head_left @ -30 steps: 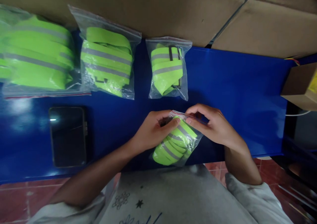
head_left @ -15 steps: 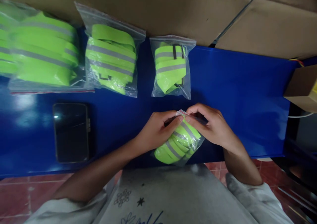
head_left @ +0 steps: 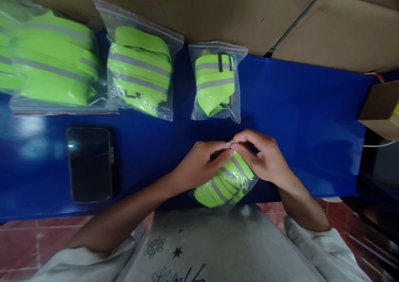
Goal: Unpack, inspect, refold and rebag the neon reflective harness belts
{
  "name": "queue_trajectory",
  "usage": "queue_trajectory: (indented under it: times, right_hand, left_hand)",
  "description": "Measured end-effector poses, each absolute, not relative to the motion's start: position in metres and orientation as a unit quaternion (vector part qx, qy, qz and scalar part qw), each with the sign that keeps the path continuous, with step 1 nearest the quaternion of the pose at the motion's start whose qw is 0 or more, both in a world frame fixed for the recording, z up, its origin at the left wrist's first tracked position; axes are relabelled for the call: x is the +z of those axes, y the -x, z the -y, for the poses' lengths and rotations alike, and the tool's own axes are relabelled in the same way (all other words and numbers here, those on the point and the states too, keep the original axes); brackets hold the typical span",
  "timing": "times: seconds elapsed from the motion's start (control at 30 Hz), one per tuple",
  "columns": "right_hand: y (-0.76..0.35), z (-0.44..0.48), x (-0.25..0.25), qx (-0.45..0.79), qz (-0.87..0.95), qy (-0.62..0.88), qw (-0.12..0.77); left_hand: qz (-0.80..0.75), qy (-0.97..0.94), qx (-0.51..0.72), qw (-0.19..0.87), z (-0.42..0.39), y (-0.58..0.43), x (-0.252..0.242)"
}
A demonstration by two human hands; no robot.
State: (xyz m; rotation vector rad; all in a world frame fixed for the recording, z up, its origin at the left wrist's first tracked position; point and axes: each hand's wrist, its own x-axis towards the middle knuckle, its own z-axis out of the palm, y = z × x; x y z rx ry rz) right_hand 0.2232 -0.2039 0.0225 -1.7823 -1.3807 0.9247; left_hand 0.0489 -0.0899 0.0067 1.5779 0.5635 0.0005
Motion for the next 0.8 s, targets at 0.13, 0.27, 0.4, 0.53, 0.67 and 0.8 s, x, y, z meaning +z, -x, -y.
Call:
queue_trajectory:
  times: [0.13,0.27,0.4,0.53,0.67,0.8]
  right_hand:
    - [-0.222,0.203,0.022,0.386,0.524,0.678,0.341]
    - [-0.222,0.2,0.023,0.4,0.514,0.674,0.349]
    - [-0.222,0.2,0.025,0.408,0.516,0.669,0.346]
    - [-0.222,0.2,0.027,0.404,0.491,0.675,0.374]
    - [-0.223,0.202,0.029,0.383,0.478,0.669,0.421]
    - [-0.237,0.209,0.029,0.298,0.43,0.709,0.473]
  left_hand:
    - [-0.244,-0.696,0.005,0.675,0.089,-0.049,0.006]
    - [-0.244,-0.702,0.001,0.669,0.089,-0.05,0.005]
    - [-0.239,-0.692,-0.015,0.681,0.09,-0.05,0.005]
    - [-0.235,-0.656,-0.033,0.716,0.09,-0.051,0.003]
    - [-0.218,-0.586,-0.047,0.779,0.086,-0.052,0.004]
    - [-0.185,-0.597,-0.084,0.777,0.077,-0.048,0.012]
